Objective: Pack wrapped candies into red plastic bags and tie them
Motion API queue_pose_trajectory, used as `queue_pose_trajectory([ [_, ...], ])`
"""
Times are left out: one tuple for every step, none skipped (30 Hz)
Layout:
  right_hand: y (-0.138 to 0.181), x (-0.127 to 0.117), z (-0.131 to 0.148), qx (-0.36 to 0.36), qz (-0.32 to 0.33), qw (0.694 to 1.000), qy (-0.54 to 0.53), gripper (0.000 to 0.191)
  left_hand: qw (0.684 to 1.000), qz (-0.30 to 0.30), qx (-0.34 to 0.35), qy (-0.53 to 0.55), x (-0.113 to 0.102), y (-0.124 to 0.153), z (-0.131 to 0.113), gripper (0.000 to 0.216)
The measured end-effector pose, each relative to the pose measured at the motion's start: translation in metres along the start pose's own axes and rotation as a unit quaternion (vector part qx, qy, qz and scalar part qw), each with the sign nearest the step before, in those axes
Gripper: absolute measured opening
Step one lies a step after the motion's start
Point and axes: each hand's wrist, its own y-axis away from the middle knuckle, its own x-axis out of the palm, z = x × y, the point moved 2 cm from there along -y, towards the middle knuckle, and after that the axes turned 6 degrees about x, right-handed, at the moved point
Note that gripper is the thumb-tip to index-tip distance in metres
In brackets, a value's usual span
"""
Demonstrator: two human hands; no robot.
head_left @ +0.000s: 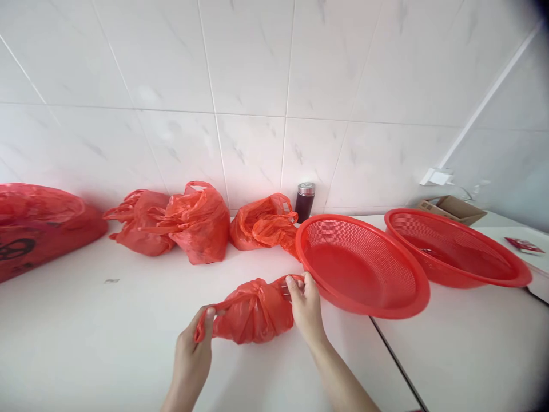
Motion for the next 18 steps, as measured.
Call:
queue_pose_trajectory([
  [0.004, 0.005, 0.001, -0.005, -0.008, 1.0, 0.025, 0.034, 1.0, -0.015, 0.001, 0.019, 0.006, 0.001, -0.001, 0.046],
  [0.008, 0.011, 0.002, -0.006, -0.007, 0.999, 0.047, 0.032, 0.999, -0.027, 0.009, 0.039, 0.012, 0.001, -0.003, 0.046],
  [0.012, 0.016, 0.002, -0.007, 0.001, 0.998, 0.069, 0.029, 0.998, -0.035, 0.021, 0.057, 0.019, 0.001, -0.004, 0.046],
  [0.016, 0.022, 0.001, -0.012, 0.013, 0.996, 0.092, 0.028, 0.996, -0.035, 0.032, 0.069, 0.025, 0.0, -0.006, 0.044],
  [0.019, 0.026, -0.002, -0.025, 0.023, 0.992, 0.119, 0.032, 0.996, -0.027, 0.043, 0.074, 0.031, -0.001, -0.006, 0.043],
  [0.022, 0.03, -0.005, -0.044, 0.031, 0.988, 0.146, 0.04, 0.996, -0.012, 0.052, 0.069, 0.036, -0.002, -0.006, 0.041],
  [0.024, 0.032, -0.008, -0.063, 0.038, 0.983, 0.171, 0.047, 0.997, 0.005, 0.062, 0.054, 0.04, -0.003, -0.005, 0.039],
  [0.024, 0.033, -0.012, -0.078, 0.044, 0.978, 0.19, 0.049, 0.997, 0.02, 0.07, 0.028, 0.044, -0.005, -0.004, 0.037],
  [0.024, 0.033, -0.016, -0.084, 0.052, 0.975, 0.199, 0.045, 0.997, 0.032, 0.075, -0.004, 0.045, -0.008, -0.001, 0.036],
  [0.022, 0.033, -0.019, -0.084, 0.063, 0.974, 0.199, 0.036, 0.996, 0.042, 0.074, -0.039, 0.046, -0.012, 0.001, 0.035],
  [0.02, 0.031, -0.021, -0.08, 0.077, 0.975, 0.194, 0.027, 0.994, 0.05, 0.068, -0.071, 0.045, -0.016, 0.004, 0.034],
  [0.017, 0.03, -0.022, -0.077, 0.089, 0.976, 0.186, 0.019, 0.992, 0.057, 0.058, -0.095, 0.043, -0.021, 0.007, 0.034],
  [0.013, 0.028, -0.021, -0.075, 0.098, 0.977, 0.177, 0.014, 0.991, 0.063, 0.046, -0.111, 0.041, -0.026, 0.009, 0.033],
  [0.009, 0.026, -0.02, -0.072, 0.105, 0.978, 0.166, 0.014, 0.99, 0.067, 0.034, -0.119, 0.038, -0.03, 0.011, 0.034],
  [0.005, 0.025, -0.019, -0.066, 0.109, 0.98, 0.153, 0.015, 0.99, 0.07, 0.024, -0.123, 0.035, -0.034, 0.012, 0.034],
  [0.002, 0.024, -0.018, -0.054, 0.113, 0.982, 0.138, 0.017, 0.99, 0.072, 0.017, -0.124, 0.031, -0.037, 0.013, 0.036],
  [-0.002, 0.024, -0.019, -0.037, 0.118, 0.985, 0.124, 0.019, 0.989, 0.075, 0.012, -0.125, 0.028, -0.039, 0.014, 0.037],
  [-0.005, 0.024, -0.02, -0.019, 0.123, 0.986, 0.113, 0.021, 0.989, 0.08, 0.007, -0.128, 0.026, -0.04, 0.015, 0.039],
])
